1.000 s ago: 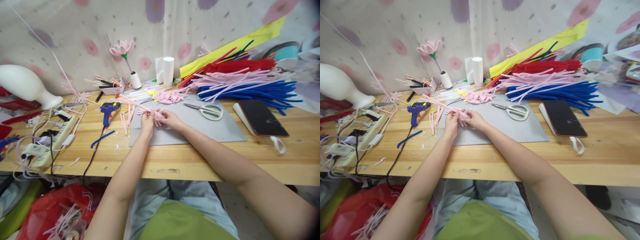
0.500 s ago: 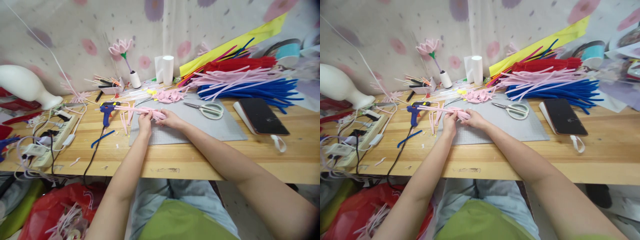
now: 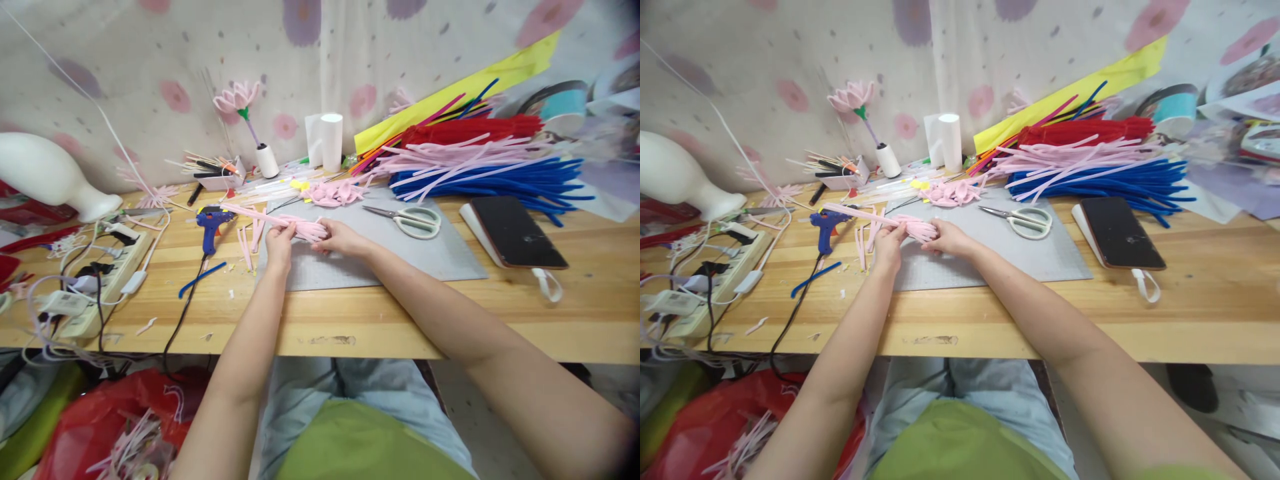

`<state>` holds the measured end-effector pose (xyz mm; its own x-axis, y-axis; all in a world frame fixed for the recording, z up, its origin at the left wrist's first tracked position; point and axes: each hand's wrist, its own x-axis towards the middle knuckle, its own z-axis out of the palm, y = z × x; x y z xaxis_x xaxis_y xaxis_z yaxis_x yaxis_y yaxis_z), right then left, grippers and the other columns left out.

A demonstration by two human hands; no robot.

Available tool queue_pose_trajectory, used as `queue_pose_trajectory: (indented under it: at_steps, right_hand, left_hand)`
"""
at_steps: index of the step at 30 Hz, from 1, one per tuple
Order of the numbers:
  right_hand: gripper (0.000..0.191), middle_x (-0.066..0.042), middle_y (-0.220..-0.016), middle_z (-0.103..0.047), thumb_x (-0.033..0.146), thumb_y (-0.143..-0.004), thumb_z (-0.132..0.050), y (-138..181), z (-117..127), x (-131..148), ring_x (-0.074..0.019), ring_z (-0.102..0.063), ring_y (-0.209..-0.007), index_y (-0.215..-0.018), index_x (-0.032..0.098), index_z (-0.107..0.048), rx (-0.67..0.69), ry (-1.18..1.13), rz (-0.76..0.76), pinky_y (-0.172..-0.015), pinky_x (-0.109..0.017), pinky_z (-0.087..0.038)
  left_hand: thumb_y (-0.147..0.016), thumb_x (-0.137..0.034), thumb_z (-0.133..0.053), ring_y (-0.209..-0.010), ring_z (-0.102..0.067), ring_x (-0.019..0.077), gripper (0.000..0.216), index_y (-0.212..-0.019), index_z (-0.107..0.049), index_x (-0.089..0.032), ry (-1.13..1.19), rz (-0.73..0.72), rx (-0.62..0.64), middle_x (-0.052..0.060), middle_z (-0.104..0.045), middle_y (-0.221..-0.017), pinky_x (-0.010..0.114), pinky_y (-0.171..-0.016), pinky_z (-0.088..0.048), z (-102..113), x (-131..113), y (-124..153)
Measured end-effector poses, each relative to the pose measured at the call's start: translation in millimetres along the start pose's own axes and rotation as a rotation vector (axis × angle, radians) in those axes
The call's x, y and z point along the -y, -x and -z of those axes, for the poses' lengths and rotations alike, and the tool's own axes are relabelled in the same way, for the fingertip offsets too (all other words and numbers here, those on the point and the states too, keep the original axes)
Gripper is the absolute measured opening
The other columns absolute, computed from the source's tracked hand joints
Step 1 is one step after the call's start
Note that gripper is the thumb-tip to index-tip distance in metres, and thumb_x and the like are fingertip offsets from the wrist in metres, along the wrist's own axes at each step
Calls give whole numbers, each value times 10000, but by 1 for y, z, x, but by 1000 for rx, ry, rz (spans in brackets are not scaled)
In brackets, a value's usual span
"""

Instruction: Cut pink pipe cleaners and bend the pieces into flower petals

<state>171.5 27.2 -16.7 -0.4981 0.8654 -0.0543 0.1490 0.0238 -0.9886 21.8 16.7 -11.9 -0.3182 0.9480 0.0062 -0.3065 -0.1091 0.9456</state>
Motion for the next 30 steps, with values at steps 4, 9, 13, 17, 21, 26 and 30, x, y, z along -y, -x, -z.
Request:
queue_pose_trajectory:
  at_steps: [4,9,13,17,21,26,30]
  right_hand:
    - [371,35,-631,-603,181,-605,-720,2,-1,-4,-94,-562,-553,-889,177,-482,15,-111,-6,-495,-205,-487]
    - [308,5,-753,-599,366,-683,-651,-3,-2,-4,-97,-539,-635,-895,177,-531,-165,-101,84,-503,-202,-457]
    - [288,22,-598,-537,431,-691,-609,-6,2,-7,-77,-461,-548,-646,157,-532,-236,41,132,-513,-205,-390]
    - [329,23,-526,-514,468,-648,-619,-5,1,-9,-78,-425,-485,-581,160,-524,-188,63,96,-463,-212,-339]
    - [318,25,-515,-497,454,-649,-597,-5,-5,-9,-73,-399,-460,-544,168,-509,-141,86,96,-430,-205,-312]
    - [303,26,-523,-491,442,-656,-587,-4,-7,-7,-79,-424,-463,-548,172,-503,-101,80,87,-433,-210,-348]
    - [306,17,-546,-522,458,-645,-601,-1,-2,-4,-86,-443,-480,-577,168,-533,-69,68,80,-441,-213,-362]
  left_hand:
    - [-612,-157,-698,-596,-560,80,113,-611,-589,-126,2,-44,-73,-16,-600,-604,232,-707,-463,6,-6,-3]
    - [-618,-168,-706,-592,-579,96,119,-640,-600,-118,-20,10,10,0,-616,-616,256,-704,-473,3,-4,1]
    - [-630,-207,-710,-619,-610,113,153,-705,-611,-118,-15,18,78,21,-647,-649,270,-723,-479,-2,2,6]
    - [-626,-276,-722,-700,-648,149,218,-715,-599,-119,7,31,49,59,-686,-709,291,-751,-482,-4,6,8]
    - [-628,-310,-720,-731,-659,160,243,-712,-584,-126,17,18,-34,65,-695,-719,284,-737,-482,-5,7,8]
    - [-648,-337,-705,-717,-662,166,254,-706,-569,-131,18,-42,-66,79,-700,-735,293,-731,-486,-6,7,8]
    - [-633,-350,-718,-651,-650,150,290,-722,-531,-148,26,-53,-84,58,-696,-698,274,-684,-485,-6,6,8]
